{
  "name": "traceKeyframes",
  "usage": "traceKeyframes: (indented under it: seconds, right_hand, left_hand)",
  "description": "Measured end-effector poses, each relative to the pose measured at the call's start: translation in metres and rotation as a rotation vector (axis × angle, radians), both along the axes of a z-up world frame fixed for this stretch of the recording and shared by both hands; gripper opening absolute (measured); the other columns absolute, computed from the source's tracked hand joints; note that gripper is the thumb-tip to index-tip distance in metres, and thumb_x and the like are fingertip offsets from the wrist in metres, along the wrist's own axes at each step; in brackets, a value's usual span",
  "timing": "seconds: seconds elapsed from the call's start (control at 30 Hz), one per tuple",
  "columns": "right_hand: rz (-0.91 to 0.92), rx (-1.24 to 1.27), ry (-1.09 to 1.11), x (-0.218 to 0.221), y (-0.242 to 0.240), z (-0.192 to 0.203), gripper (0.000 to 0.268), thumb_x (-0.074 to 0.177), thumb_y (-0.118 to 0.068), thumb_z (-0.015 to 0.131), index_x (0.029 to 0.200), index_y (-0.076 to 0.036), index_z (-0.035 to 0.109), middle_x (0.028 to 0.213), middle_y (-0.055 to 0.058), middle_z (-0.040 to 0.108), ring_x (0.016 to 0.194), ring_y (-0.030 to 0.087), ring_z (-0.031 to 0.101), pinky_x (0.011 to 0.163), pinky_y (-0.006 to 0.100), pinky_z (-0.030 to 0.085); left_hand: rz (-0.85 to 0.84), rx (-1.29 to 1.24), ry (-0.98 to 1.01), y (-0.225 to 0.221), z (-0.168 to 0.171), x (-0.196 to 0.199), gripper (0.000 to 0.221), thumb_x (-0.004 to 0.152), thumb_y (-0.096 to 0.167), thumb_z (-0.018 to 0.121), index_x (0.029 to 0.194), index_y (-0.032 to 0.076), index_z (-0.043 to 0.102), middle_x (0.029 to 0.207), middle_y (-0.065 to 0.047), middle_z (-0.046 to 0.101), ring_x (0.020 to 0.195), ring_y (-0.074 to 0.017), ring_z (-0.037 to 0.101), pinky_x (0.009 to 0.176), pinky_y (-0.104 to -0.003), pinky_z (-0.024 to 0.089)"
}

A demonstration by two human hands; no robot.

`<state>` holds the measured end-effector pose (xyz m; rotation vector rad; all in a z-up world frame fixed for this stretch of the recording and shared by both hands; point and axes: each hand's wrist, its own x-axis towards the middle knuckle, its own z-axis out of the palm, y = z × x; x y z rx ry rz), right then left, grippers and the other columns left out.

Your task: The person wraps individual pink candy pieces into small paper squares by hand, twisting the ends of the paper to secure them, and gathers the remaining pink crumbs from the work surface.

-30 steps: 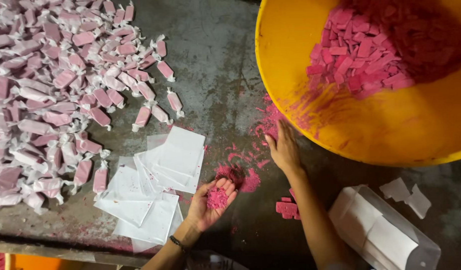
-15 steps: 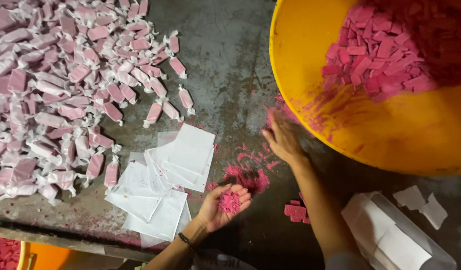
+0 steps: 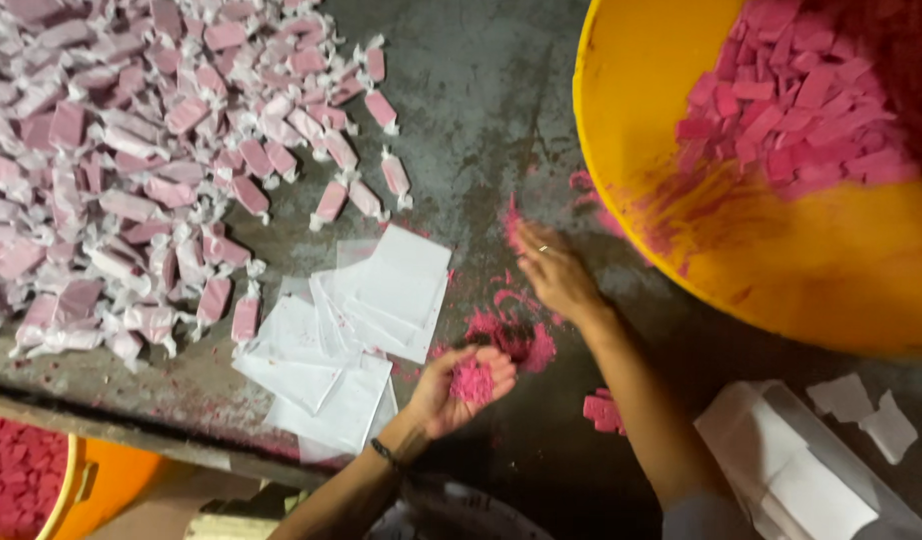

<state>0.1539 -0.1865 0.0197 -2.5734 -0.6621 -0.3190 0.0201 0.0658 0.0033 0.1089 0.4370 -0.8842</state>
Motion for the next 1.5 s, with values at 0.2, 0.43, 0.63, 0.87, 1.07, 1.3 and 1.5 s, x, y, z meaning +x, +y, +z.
traceKeyframes:
  seconds: [0.2,0.43,0.63,0.87,1.07,1.3,1.5]
  right_hand:
    - [0.065,0.662,0.497,-0.082,0.053,0.044,0.033,0.102,-0.022,0.057,0.124,-0.005,0.075,0.131,0.015,0.072,0.129,0.029,0.064,0.115,0.043,0.044]
    - [-0.148,0.578,-0.005,0.007,0.000,-0.012,0.021,0.106,-0.012,0.064,0.122,-0.003,0.074,0.128,0.017,0.071,0.129,0.033,0.061,0.115,0.045,0.042]
    - [-0.052,0.201,0.083,-0.009,0.056,0.004,0.030,0.107,-0.027,0.059,0.135,-0.023,0.070,0.149,0.003,0.060,0.143,0.028,0.050,0.120,0.053,0.027]
    - [0.131,-0.060,0.144,-0.120,0.104,0.053,0.041,0.103,-0.033,0.056,0.137,-0.012,0.065,0.152,0.009,0.057,0.145,0.030,0.048,0.122,0.055,0.025]
    - [0.074,-0.280,0.050,-0.197,0.188,0.039,0.071,0.095,-0.040,0.061,0.148,0.004,0.045,0.155,0.028,0.044,0.147,0.044,0.037,0.119,0.067,0.018]
    - [-0.241,-0.366,0.071,-0.192,0.165,0.031,0.071,0.103,-0.043,0.050,0.152,0.007,0.039,0.164,0.028,0.032,0.155,0.043,0.025,0.122,0.066,0.010]
    - [-0.151,-0.347,0.155,-0.183,0.199,0.030,0.070,0.103,-0.041,0.051,0.155,0.003,0.037,0.163,0.023,0.037,0.155,0.039,0.026,0.123,0.065,0.009]
  left_hand:
    - [0.162,-0.045,-0.048,0.018,-0.005,0.001,0.037,0.099,0.026,0.053,0.120,0.002,0.072,0.122,-0.019,0.072,0.117,-0.0335,0.068,0.110,-0.054,0.048]
    - [0.273,0.118,0.067,0.072,0.015,-0.022,0.031,0.099,0.020,0.056,0.117,0.000,0.071,0.119,-0.019,0.073,0.115,-0.0334,0.069,0.111,-0.054,0.049]
    - [0.298,0.119,0.088,0.076,0.016,-0.028,0.031,0.099,0.020,0.055,0.116,-0.001,0.072,0.120,-0.021,0.072,0.117,-0.0344,0.068,0.112,-0.054,0.047]
    - [0.503,0.045,0.012,0.119,0.022,-0.010,0.031,0.100,0.018,0.054,0.119,0.000,0.071,0.120,-0.019,0.072,0.117,-0.0320,0.068,0.108,-0.052,0.051]
    - [0.579,0.070,0.021,0.143,0.024,-0.009,0.029,0.099,0.016,0.056,0.121,0.002,0.070,0.121,-0.015,0.073,0.119,-0.0292,0.068,0.112,-0.051,0.048]
    - [0.738,0.072,0.014,0.178,0.027,-0.007,0.028,0.097,0.014,0.059,0.120,0.002,0.070,0.121,-0.015,0.073,0.119,-0.0296,0.068,0.111,-0.053,0.048]
    - [0.709,0.077,0.074,0.176,0.018,-0.010,0.027,0.098,0.015,0.058,0.118,0.003,0.071,0.118,-0.014,0.074,0.117,-0.0274,0.069,0.111,-0.051,0.048]
